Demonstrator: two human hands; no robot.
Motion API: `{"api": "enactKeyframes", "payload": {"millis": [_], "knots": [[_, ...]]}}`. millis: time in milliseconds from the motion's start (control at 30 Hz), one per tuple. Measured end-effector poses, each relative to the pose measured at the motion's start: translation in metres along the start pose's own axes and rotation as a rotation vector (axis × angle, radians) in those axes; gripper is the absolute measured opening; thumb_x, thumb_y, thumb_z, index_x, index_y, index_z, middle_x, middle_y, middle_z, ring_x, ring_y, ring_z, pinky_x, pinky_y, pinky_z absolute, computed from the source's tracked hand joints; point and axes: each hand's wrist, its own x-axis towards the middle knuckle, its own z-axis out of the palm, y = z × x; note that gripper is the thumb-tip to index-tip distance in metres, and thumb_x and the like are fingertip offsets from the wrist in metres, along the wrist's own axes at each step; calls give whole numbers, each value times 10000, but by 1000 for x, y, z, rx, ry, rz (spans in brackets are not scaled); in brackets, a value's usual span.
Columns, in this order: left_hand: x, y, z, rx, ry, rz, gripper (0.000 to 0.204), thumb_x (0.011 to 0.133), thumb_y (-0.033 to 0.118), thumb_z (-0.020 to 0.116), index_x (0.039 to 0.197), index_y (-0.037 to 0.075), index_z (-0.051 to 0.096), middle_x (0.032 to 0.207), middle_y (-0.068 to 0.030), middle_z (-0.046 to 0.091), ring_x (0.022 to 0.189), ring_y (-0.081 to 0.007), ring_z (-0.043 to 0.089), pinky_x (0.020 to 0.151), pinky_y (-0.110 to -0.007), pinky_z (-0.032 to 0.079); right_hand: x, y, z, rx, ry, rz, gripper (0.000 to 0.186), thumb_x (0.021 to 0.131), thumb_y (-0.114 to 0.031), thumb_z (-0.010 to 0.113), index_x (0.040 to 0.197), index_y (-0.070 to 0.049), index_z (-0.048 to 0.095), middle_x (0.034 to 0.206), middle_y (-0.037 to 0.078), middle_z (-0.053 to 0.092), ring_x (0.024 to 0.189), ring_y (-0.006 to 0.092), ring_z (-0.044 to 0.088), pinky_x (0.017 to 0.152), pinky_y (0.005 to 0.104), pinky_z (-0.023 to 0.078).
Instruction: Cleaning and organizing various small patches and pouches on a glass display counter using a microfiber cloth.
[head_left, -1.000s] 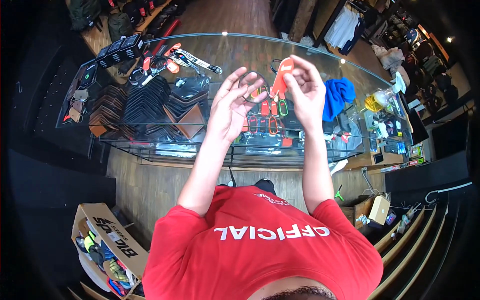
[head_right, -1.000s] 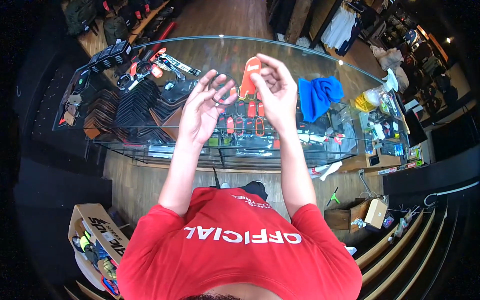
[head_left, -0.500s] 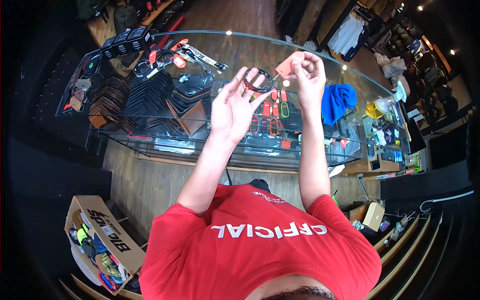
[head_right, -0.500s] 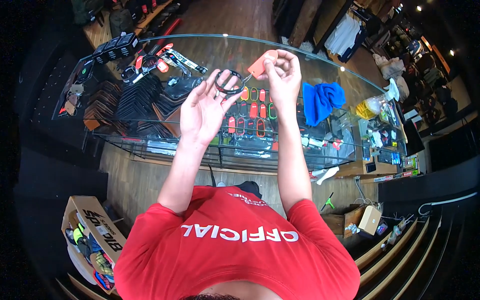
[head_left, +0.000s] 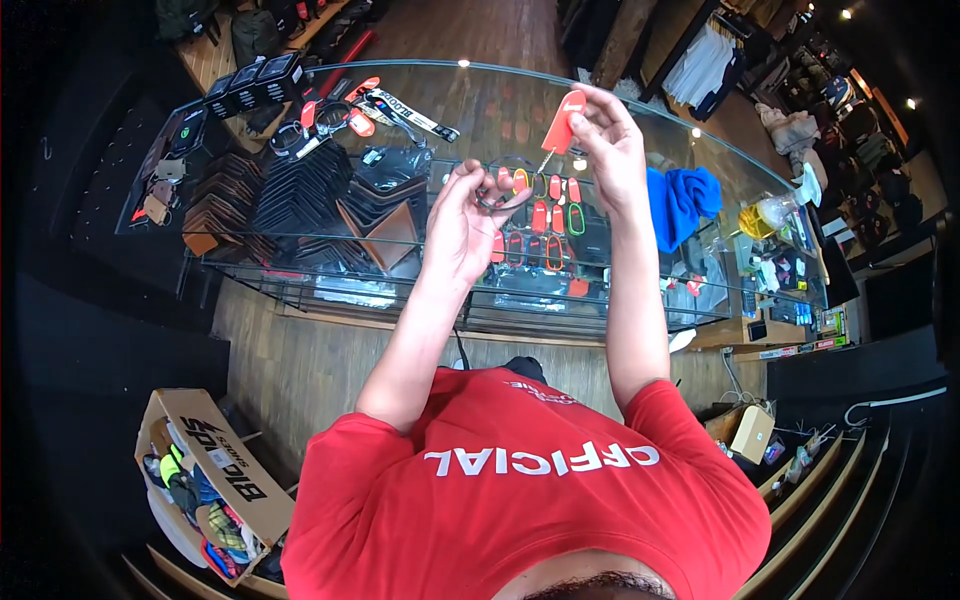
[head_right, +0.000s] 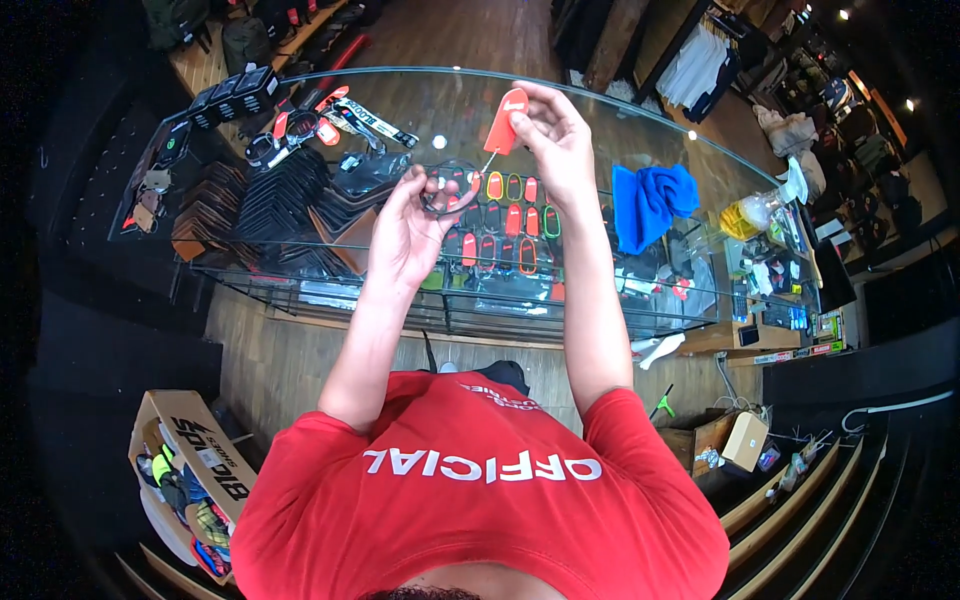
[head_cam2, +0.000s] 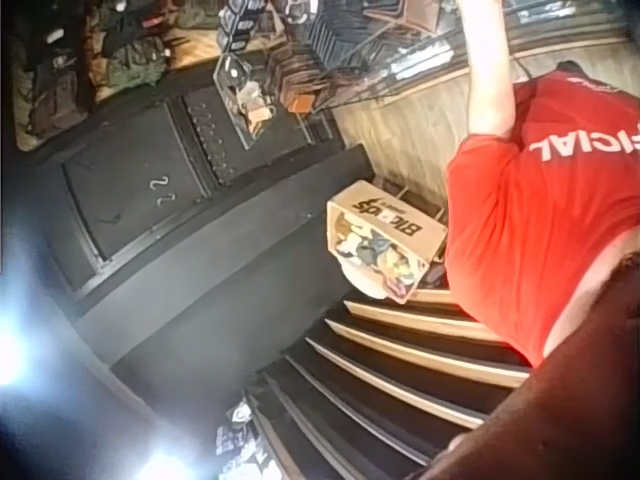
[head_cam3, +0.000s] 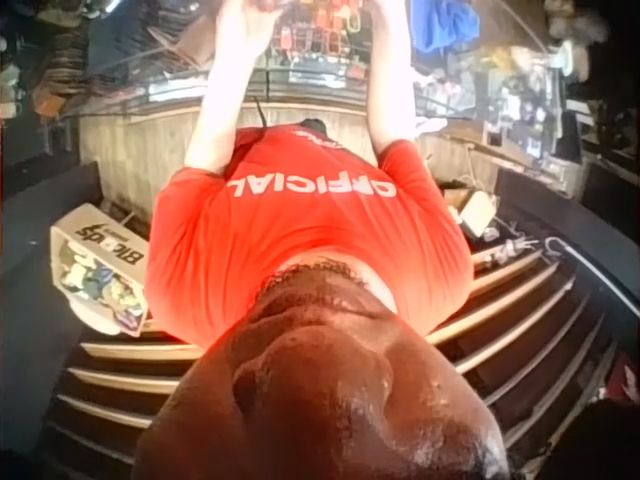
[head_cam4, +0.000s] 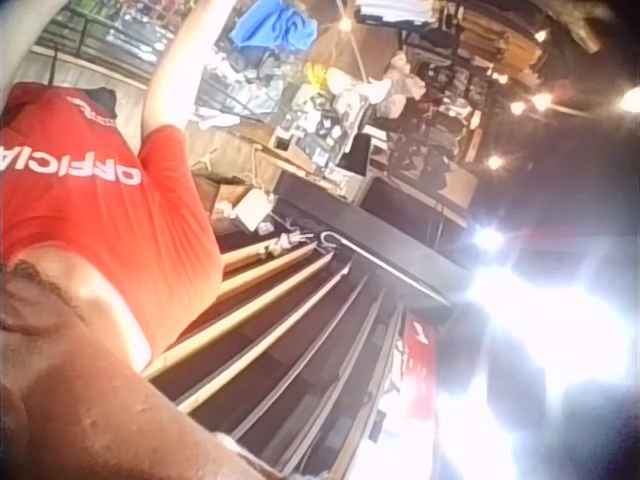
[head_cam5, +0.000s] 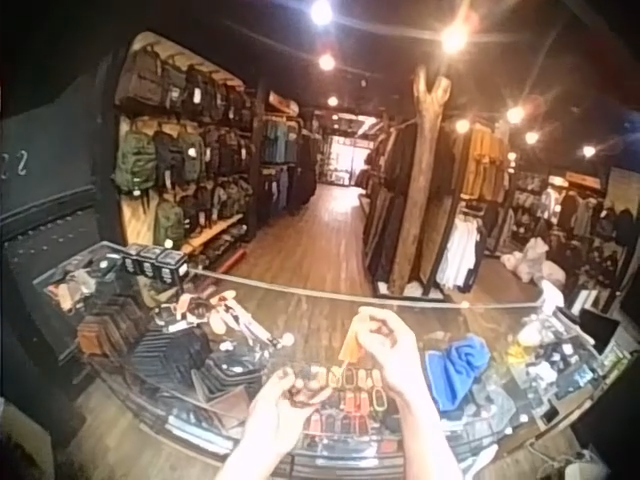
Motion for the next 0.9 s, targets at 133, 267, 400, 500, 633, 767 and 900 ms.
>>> {"api": "enactKeyframes", "payload": {"millis": [133, 267, 400, 500, 633, 767, 900], "knots": [[7, -2, -5, -46, -39, -2, 184, 990, 81, 447, 1158, 47, 515, 895, -59, 564, 944, -209, 614, 984, -526, 493, 1, -8, -1, 16, -119, 51, 365, 891, -47, 657, 1245, -22, 570, 1024, 19, 642, 887, 58, 605, 726, 203, 500], [11, -5, 6, -69, -12, 116, 192, 999, 81, 430, 1172, 32, 499, 925, -74, 560, 1007, -225, 595, 1009, -525, 477, -12, -8, -7, -43, -41, 69, 326, 874, -34, 646, 1189, -20, 562, 973, 22, 635, 844, 59, 605, 693, 200, 507], [15, -5, 6, -99, 1, 151, 150, 985, 70, 488, 1127, 42, 528, 1014, -101, 574, 1135, -277, 568, 1058, -512, 436, -35, -4, -10, 47, -84, 62, 273, 838, 38, 623, 1090, -22, 539, 963, 42, 624, 848, 95, 613, 714, 235, 525], [18, -10, 7, -38, -13, 143, 144, 986, 66, 486, 1120, 33, 526, 1025, -106, 571, 1134, -279, 568, 1077, -518, 415, -43, -2, -9, 86, -121, 22, 284, 853, 34, 645, 1106, -2, 519, 935, 57, 617, 816, 112, 638, 667, 258, 559], [16, -15, 13, 103, -66, 135, 199, 999, 83, 483, 1186, 17, 503, 1046, -109, 601, 1115, -246, 588, 1028, -431, 457, -40, -9, -5, 33, -67, -23, 317, 874, 41, 645, 1176, 26, 547, 981, 78, 651, 858, 115, 646, 703, 268, 565], [9, -18, 26, 295, -91, 91, 214, 1001, 92, 493, 1202, 21, 499, 1071, -104, 607, 1114, -214, 591, 971, -380, 490, -36, -17, -7, -182, -185, -38, 390, 864, 53, 663, 1243, 34, 571, 1020, 79, 668, 927, 110, 644, 814, 230, 528], [9, -22, 22, 403, -129, 133, 231, 993, 71, 503, 1218, 22, 491, 1123, -101, 591, 1101, -181, 593, 936, -357, 499, -37, -24, -3, -232, -216, -45, 365, 853, 46, 684, 1202, 33, 578, 1009, 77, 666, 914, 112, 648, 817, 228, 532]]}}
